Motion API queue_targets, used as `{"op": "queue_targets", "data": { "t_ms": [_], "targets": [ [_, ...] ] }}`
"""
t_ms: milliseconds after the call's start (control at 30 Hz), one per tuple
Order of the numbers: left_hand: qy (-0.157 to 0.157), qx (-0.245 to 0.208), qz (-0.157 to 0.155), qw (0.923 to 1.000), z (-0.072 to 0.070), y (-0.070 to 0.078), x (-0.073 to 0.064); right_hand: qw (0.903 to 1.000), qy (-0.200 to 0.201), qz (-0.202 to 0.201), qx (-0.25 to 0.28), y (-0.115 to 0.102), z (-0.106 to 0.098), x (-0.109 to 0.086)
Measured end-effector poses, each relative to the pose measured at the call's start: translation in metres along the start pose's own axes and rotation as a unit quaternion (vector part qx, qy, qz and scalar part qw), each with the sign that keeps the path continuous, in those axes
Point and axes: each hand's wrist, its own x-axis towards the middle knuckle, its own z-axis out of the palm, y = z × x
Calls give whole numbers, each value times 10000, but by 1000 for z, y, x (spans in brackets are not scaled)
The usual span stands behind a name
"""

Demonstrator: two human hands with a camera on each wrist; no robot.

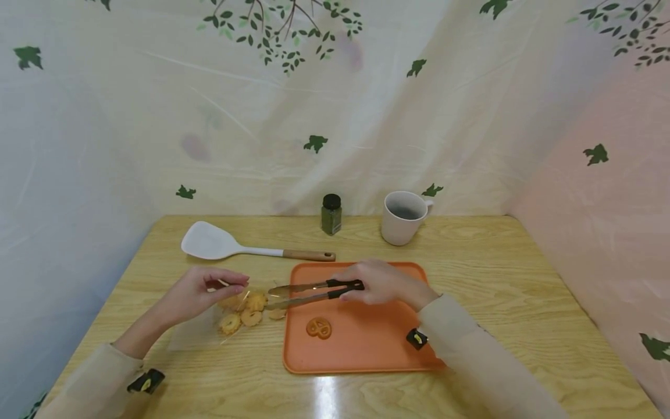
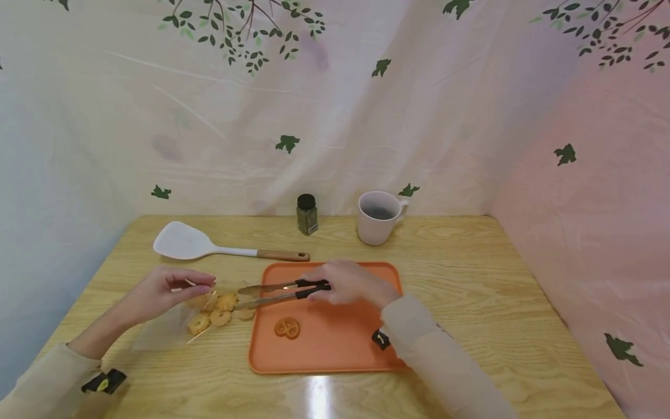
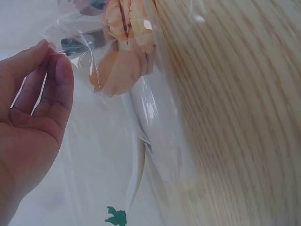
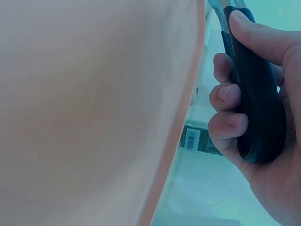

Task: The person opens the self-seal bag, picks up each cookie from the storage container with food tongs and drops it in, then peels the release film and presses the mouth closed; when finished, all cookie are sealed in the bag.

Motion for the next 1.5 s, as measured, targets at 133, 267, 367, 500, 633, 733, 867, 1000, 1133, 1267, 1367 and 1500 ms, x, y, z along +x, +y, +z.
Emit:
{"op": "queue_targets", "data": {
  "t_ms": [133, 267, 367, 500, 633, 733, 867, 1000, 1133, 1267, 1367, 1500],
  "targets": [
    [15, 24, 32, 10000, -1, -2, -1, 9998, 115, -80, 130, 3, -4, -9],
    [47, 53, 89, 9999, -2, -4, -2, 9998, 172, 63, 121, 1, -10, -25],
    [73, 56, 138, 9999, -3, -5, -3, 9991, 160, 371, 149, 1, -14, -42],
    [140, 92, 166, 9997, -4, -5, -5, 9976, 128, 649, 191, 0, -17, -65],
    [223, 115, 163, 9996, -6, -4, -7, 9976, 94, 668, 120, 1, -15, -86],
    [267, 132, 132, 9995, -7, -3, -7, 9979, 96, 627, 149, 2, -11, -100],
    [266, 126, 88, 9995, -8, -3, -8, 9983, 160, 480, 279, 3, -7, -112],
    [271, 118, 155, 9994, -8, -2, -8, 9984, 261, 338, 357, 1, -4, -120],
    [268, 143, 299, 9991, -4, -2, -7, 9983, 258, 396, 328, -3, -2, -124],
    [201, 71, 345, 9992, 0, -3, -6, 9978, 141, 600, 246, -6, 2, -125],
    [131, -57, 289, 9995, 2, -2, -5, 9975, 153, 663, 210, -8, 3, -125],
    [87, -139, 186, 9997, 4, -1, -3, 9977, 235, 604, 216, -10, 4, -125]
  ]
}}
